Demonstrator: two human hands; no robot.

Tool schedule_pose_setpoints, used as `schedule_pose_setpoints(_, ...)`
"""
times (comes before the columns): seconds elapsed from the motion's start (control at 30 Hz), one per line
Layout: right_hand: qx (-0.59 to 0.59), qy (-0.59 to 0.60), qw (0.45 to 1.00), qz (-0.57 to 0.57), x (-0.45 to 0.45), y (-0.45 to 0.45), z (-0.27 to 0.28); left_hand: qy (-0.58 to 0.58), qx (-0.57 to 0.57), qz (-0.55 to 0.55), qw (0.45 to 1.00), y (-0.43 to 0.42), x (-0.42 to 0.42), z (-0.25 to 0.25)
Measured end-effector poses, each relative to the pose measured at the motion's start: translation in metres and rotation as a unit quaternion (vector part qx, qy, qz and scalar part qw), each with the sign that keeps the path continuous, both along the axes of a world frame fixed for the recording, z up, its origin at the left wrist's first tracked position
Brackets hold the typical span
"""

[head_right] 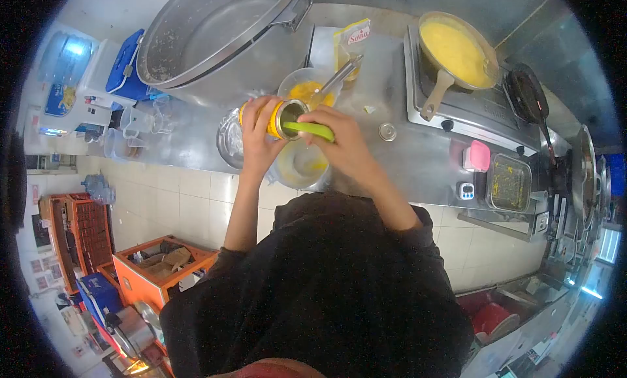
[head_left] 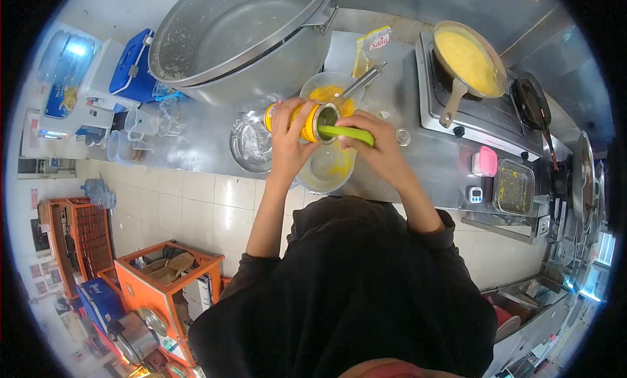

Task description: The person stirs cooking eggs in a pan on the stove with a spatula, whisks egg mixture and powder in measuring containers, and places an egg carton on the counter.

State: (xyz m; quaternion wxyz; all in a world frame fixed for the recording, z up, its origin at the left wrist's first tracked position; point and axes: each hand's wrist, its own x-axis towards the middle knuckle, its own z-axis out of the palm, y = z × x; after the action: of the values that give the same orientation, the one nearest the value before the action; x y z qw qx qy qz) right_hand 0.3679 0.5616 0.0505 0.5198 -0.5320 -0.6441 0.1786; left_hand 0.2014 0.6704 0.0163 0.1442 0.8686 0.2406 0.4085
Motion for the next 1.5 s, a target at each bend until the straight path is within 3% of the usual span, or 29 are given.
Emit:
schedule_pose_setpoints(0.07,-0.135,0.303,0.942,0.044,0.005,-0.002,-0.013,-0.009,0.001,0.006,1.000,0.003,0.000,0.001)
schedule_pose_setpoints(0.1,-0.136,0.304,0.942,0.044,0.007,-0.004,-0.014,0.001,0.005,0.012,1.000,0.003,0.000,0.003)
schedule_pose_setpoints(0.17,-0.155,0.560,0.814,0.025,0.012,-0.005,-0.017,0.012,0.006,0.022,1.000,0.002,-0.001,0.003)
schedule_pose_setpoints(0.37,-0.155,0.624,0.760,-0.094,0.022,-0.017,-0.035,-0.009,-0.059,0.042,0.997,0.010,-0.002,-0.007)
schedule_pose_setpoints(0.57,-0.162,0.701,0.685,-0.114,0.037,-0.025,-0.057,0.006,-0.100,0.090,0.991,0.021,-0.008,-0.021)
schedule_pose_setpoints(0.7,-0.101,0.675,0.718,-0.135,0.036,-0.026,-0.058,-0.018,-0.103,0.126,0.987,0.032,-0.017,-0.039)
schedule_pose_setpoints(0.77,-0.060,0.485,0.857,-0.166,0.031,-0.021,-0.069,-0.031,-0.106,0.139,0.984,0.033,-0.021,-0.044)
schedule_pose_setpoints(0.8,-0.060,0.485,0.856,-0.169,0.032,-0.022,-0.076,-0.033,-0.114,0.153,0.981,0.032,-0.022,-0.045)
schedule_pose_setpoints(0.83,-0.035,0.205,0.964,-0.164,0.036,-0.022,-0.084,-0.037,-0.120,0.168,0.978,0.033,-0.023,-0.045)
schedule_pose_setpoints(0.87,-0.007,-0.095,0.985,-0.143,0.039,-0.023,-0.091,-0.038,-0.120,0.167,0.978,0.033,-0.024,-0.045)
schedule_pose_setpoints(0.97,-0.069,-0.141,0.984,-0.086,0.039,-0.031,-0.113,-0.037,-0.136,0.170,0.975,0.033,-0.027,-0.047)
schedule_pose_setpoints(1.07,-0.010,-0.139,0.985,-0.104,0.035,-0.042,-0.112,-0.042,-0.130,0.167,0.977,0.028,-0.029,-0.046)
schedule_pose_setpoints(1.3,-0.025,-0.138,0.985,-0.098,0.042,-0.038,-0.109,-0.040,-0.143,0.153,0.977,0.028,-0.023,-0.047)
schedule_pose_setpoints(1.37,0.003,0.097,0.985,-0.144,0.039,-0.034,-0.087,-0.030,-0.137,0.152,0.978,0.029,-0.023,-0.048)
schedule_pose_setpoints(1.4,0.003,0.099,0.985,-0.144,0.038,-0.033,-0.070,-0.021,-0.132,0.158,0.978,0.030,-0.022,-0.048)
schedule_pose_setpoints(1.47,-0.017,0.306,0.946,-0.108,0.034,-0.030,-0.038,-0.009,-0.125,0.160,0.979,0.033,-0.021,-0.047)
schedule_pose_setpoints(1.5,-0.016,0.308,0.945,-0.111,0.033,-0.026,-0.029,-0.007,-0.116,0.154,0.981,0.034,-0.020,-0.046)
